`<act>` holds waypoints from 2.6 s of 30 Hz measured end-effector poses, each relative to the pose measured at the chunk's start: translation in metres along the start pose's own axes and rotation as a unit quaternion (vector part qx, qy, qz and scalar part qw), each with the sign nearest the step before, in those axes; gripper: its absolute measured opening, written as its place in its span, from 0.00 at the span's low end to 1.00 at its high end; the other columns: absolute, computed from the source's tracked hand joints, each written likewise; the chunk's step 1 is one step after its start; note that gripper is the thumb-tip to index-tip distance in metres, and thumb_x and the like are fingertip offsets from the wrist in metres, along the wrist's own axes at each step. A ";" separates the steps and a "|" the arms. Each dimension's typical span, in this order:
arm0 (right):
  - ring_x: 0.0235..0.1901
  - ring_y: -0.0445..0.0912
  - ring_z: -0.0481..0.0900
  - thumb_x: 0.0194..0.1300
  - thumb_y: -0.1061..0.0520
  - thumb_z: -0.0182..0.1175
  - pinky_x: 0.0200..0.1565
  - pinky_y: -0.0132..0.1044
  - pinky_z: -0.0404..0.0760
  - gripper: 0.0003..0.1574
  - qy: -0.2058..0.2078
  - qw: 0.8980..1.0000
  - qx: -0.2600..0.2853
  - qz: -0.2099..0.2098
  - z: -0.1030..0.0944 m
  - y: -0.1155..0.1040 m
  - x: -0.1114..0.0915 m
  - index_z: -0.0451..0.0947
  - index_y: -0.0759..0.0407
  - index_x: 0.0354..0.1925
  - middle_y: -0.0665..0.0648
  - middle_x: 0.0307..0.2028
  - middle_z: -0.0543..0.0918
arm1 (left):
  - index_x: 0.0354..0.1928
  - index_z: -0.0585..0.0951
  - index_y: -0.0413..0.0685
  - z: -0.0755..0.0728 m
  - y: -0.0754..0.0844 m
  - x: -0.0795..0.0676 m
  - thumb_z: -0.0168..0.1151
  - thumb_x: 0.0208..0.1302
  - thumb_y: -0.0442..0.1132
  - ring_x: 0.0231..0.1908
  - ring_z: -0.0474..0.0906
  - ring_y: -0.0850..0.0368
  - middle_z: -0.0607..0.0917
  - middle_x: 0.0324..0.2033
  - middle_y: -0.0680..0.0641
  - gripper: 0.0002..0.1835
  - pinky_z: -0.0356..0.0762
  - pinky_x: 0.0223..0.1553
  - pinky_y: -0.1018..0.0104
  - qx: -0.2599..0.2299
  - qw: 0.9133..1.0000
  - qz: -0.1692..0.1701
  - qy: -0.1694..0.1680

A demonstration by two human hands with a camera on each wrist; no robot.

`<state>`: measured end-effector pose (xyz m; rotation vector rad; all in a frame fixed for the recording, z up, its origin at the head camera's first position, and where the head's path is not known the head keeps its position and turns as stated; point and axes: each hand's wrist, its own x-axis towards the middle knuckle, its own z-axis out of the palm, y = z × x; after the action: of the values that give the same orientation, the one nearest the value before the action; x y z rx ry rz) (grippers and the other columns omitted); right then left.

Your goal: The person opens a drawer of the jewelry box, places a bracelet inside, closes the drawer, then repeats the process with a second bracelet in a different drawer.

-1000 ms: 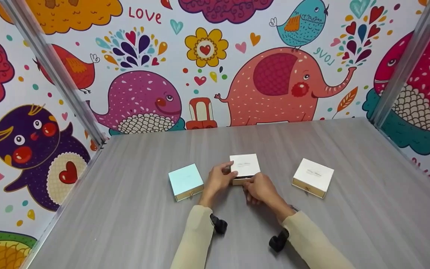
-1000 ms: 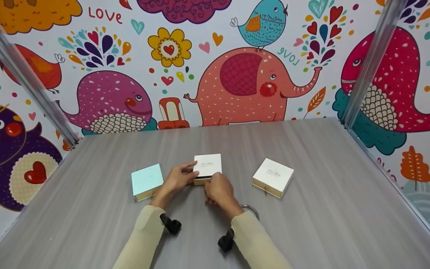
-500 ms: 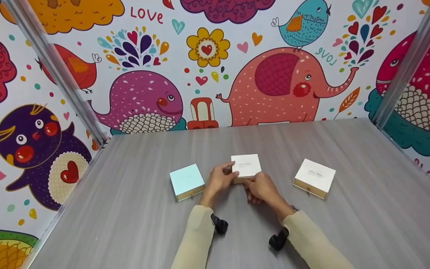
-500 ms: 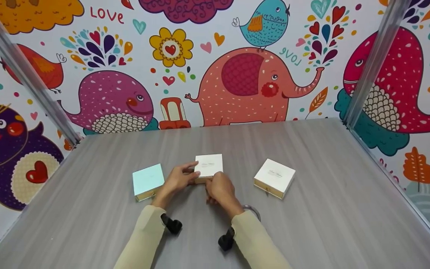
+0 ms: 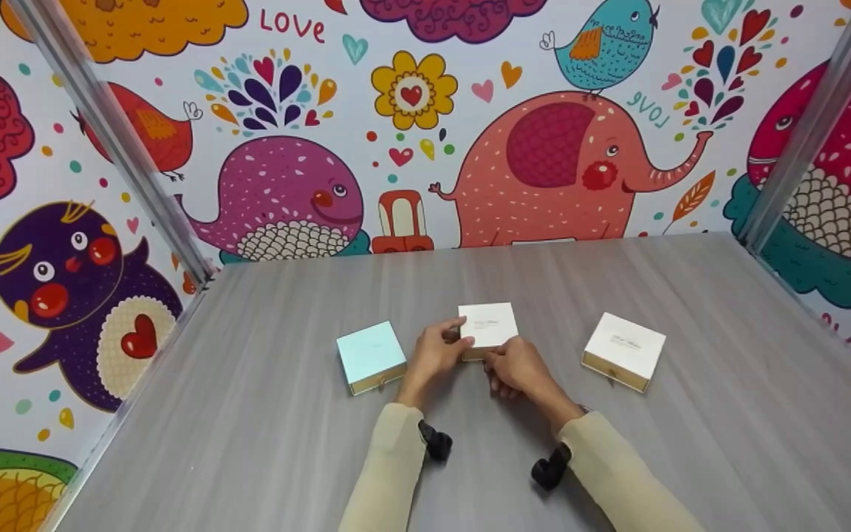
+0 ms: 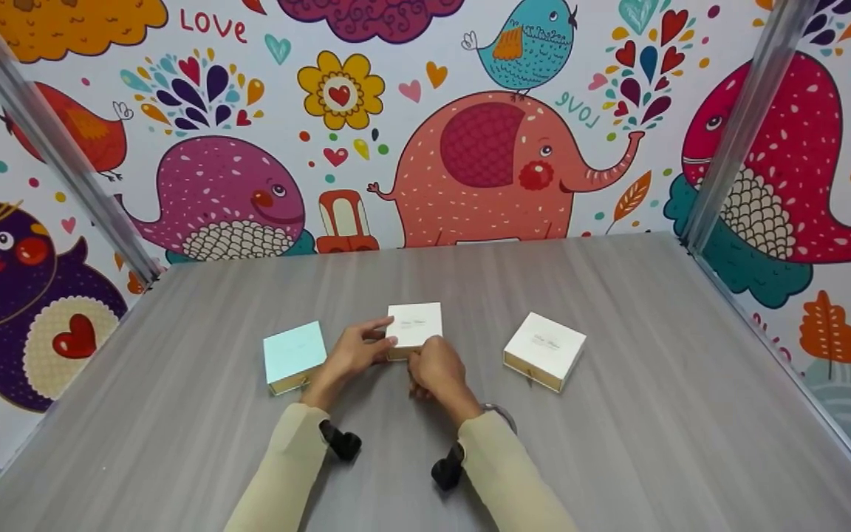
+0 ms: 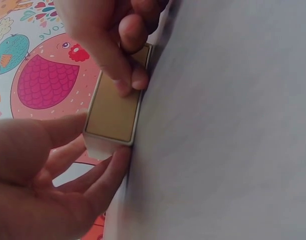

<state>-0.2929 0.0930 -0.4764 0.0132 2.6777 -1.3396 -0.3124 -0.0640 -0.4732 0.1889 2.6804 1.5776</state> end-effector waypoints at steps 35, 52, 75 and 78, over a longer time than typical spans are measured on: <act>0.07 0.39 0.71 0.73 0.57 0.57 0.12 0.31 0.71 0.22 -0.006 1.000 0.017 -0.004 -0.004 0.001 -0.004 0.82 0.63 0.22 0.49 0.08 0.74 | 0.58 0.82 0.41 0.004 0.007 -0.001 0.66 0.66 0.36 0.55 0.82 0.44 0.86 0.51 0.36 0.19 0.78 0.58 0.52 -0.001 0.999 -0.018 0.029; 0.11 0.40 0.72 0.72 0.57 0.58 0.16 0.31 0.74 0.17 0.023 0.999 0.042 0.001 -0.027 0.008 -0.015 0.82 0.65 0.28 0.51 0.12 0.74 | 0.39 0.88 0.43 0.009 0.029 -0.012 0.66 0.63 0.36 0.37 0.80 0.56 0.88 0.37 0.45 0.06 0.78 0.39 0.63 0.055 0.994 -0.049 0.079; 0.27 0.40 0.78 0.69 0.54 0.60 0.30 0.27 0.75 0.13 0.198 0.977 0.032 -0.067 -0.101 0.032 -0.033 0.87 0.61 0.41 0.55 0.29 0.85 | 0.34 0.87 0.42 0.027 0.046 -0.032 0.70 0.61 0.38 0.26 0.76 0.64 0.87 0.28 0.50 0.06 0.71 0.27 0.74 0.046 0.998 -0.018 0.032; 0.35 0.43 0.79 0.70 0.52 0.60 0.39 0.28 0.74 0.14 0.226 0.971 0.027 -0.074 -0.109 0.035 -0.035 0.87 0.59 0.42 0.58 0.36 0.87 | 0.34 0.87 0.40 0.034 0.054 -0.029 0.70 0.61 0.37 0.24 0.76 0.65 0.87 0.28 0.49 0.06 0.72 0.26 0.74 0.031 0.999 -0.020 0.007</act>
<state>-0.2691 0.2026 -0.4352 0.1448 3.0628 -1.6225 -0.2754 -0.0123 -0.4437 0.1268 2.7266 1.4926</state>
